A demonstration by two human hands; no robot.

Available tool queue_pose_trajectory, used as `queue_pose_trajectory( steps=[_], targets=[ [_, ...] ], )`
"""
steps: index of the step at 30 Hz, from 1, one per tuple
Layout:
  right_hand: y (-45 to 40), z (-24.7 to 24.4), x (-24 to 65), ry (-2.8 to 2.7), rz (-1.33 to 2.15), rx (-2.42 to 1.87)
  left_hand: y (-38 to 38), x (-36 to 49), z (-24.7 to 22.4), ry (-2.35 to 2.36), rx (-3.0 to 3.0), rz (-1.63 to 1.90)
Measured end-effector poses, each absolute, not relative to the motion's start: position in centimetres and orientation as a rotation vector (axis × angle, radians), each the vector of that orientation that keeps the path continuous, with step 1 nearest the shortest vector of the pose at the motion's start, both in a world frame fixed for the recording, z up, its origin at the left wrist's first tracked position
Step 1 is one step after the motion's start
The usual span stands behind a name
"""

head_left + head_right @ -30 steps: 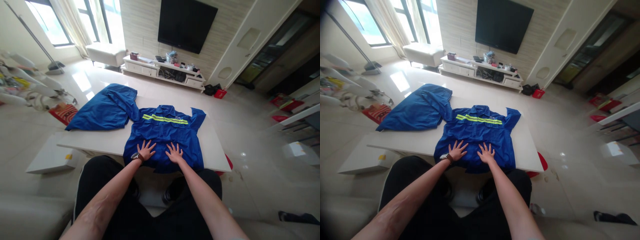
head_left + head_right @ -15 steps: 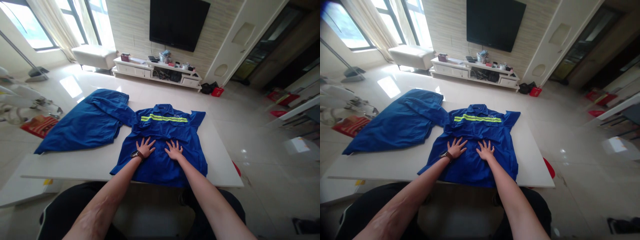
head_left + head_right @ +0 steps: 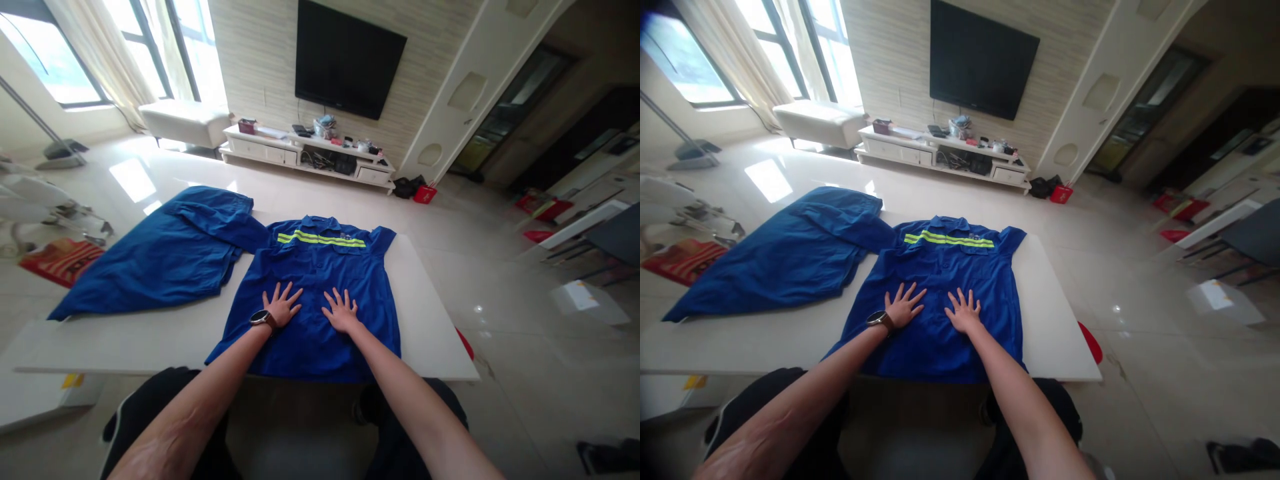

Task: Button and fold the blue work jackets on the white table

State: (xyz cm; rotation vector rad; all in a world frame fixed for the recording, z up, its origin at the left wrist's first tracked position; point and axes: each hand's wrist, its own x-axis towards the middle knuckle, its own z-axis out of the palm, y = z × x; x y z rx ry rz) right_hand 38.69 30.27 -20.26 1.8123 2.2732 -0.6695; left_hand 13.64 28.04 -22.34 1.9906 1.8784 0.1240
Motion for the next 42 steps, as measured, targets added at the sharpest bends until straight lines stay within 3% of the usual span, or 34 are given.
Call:
queue_pose_trajectory(
  steps=[8,13,17,22,28,31,36,42],
  targets=[
    [24.2,-15.6,37.7,2.387,-0.586,1.639,22.5,15.8,-17.6,1.862,1.956,-0.150],
    [24.3,-14.6,35.9,2.625,-0.390,1.352,23.5,16.0,-16.1,1.813,2.113,-0.078],
    [26.8,-15.4,36.0,2.672,-0.457,1.297,25.7,15.5,-16.2,1.640,2.145,0.083],
    [29.7,-16.7,36.1,2.708,-0.935,1.530,27.2,15.8,-16.7,1.603,2.023,0.259],
    [30.4,-17.6,35.8,2.452,-1.818,1.931,27.3,17.5,-16.9,1.534,1.911,0.478],
    [30.5,-17.4,36.1,2.367,-1.956,1.936,27.6,18.0,-17.1,1.472,1.850,0.637],
    [30.5,-16.7,36.8,2.359,-1.902,1.971,27.9,18.3,-17.8,1.387,1.662,0.817],
    [30.5,-15.3,37.6,2.811,-1.156,1.834,27.5,19.2,-17.1,1.451,1.817,0.788]
  ],
)
